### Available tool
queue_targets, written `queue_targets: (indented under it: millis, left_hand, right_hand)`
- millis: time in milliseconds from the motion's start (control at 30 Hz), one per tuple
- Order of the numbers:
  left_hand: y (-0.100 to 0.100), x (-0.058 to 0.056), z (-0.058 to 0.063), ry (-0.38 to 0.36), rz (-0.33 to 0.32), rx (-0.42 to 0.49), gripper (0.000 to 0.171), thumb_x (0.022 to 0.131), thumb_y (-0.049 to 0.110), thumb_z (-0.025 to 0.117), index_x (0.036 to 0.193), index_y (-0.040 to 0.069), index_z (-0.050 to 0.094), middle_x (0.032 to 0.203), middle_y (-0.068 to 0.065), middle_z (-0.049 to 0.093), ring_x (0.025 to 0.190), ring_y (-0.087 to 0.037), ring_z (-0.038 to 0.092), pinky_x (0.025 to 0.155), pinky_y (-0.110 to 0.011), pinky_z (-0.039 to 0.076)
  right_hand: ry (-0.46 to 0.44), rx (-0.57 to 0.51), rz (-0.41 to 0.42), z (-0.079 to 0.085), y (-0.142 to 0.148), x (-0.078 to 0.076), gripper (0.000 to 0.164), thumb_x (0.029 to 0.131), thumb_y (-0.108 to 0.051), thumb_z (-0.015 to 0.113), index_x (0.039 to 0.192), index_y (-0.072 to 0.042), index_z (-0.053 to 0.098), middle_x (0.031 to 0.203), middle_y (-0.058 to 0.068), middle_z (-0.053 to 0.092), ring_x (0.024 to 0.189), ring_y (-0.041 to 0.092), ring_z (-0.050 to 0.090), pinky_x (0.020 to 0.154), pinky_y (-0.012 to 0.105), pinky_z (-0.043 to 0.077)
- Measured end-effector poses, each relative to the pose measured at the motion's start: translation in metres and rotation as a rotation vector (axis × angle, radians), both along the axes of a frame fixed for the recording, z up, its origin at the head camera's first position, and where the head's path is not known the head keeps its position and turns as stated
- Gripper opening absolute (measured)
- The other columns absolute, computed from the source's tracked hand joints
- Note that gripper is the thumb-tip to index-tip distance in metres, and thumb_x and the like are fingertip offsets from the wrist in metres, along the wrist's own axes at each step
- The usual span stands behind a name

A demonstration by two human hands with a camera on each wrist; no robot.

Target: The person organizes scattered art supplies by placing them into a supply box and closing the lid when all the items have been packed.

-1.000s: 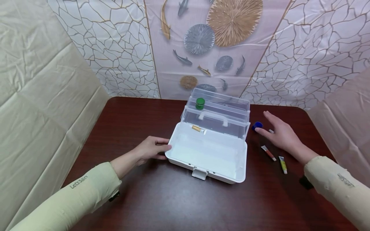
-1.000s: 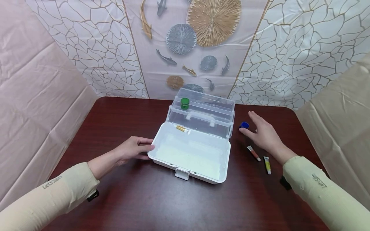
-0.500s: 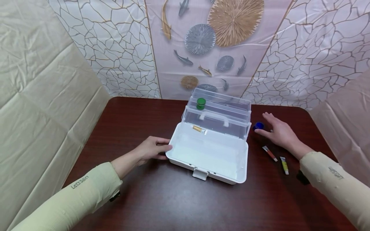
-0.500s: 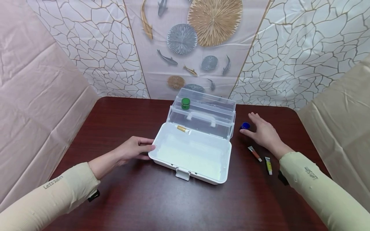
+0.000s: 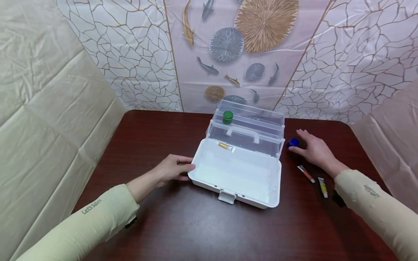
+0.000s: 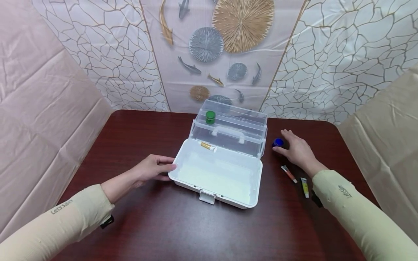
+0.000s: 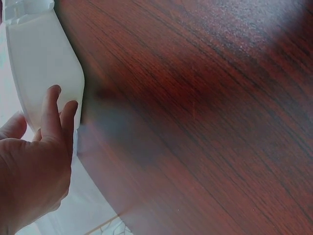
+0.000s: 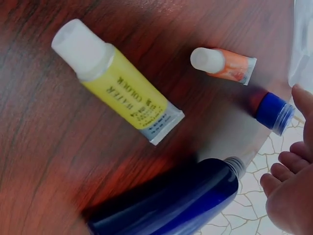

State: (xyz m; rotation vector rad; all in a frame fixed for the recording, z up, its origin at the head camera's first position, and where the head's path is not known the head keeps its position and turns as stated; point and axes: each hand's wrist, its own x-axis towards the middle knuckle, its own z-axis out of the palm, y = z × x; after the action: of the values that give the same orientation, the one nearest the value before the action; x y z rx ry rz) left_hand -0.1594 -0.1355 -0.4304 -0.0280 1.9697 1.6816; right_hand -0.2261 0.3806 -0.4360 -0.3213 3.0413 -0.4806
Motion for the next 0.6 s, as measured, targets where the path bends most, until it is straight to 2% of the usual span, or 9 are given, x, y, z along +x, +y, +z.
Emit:
queue_targets:
  millis: [333, 600]
  left_hand:
    - [0.0003, -0.0002, -0.0002, 0.003, -0.001, 0.011, 0.044, 0.104, 0.005, 0.07, 0.144, -0.009, 0.061, 0.132, -0.024, 0.071, 0.095, -0.018, 0.074, 0.09, -0.044, 0.066]
    - [0.0, -0.0002, -0.002, -0.001, 0.0, 0.007, 0.044, 0.104, 0.006, 0.07, 0.144, -0.009, 0.061, 0.132, -0.024, 0.071, 0.097, -0.019, 0.074, 0.088, -0.042, 0.067]
  right_hand:
    - [0.014, 0.023, -0.001, -0.0072, 0.0036, -0.0036, 0.078, 0.101, -0.035, 0.076, 0.154, 0.012, 0.045, 0.156, 0.04, 0.041, 0.145, 0.06, 0.038, 0.117, 0.075, 0.035]
    - [-0.005, 0.03, -0.006, -0.0108, 0.006, -0.0047, 0.072, 0.103, -0.031, 0.073, 0.155, 0.011, 0.045, 0.156, 0.04, 0.041, 0.143, 0.06, 0.039, 0.117, 0.075, 0.035]
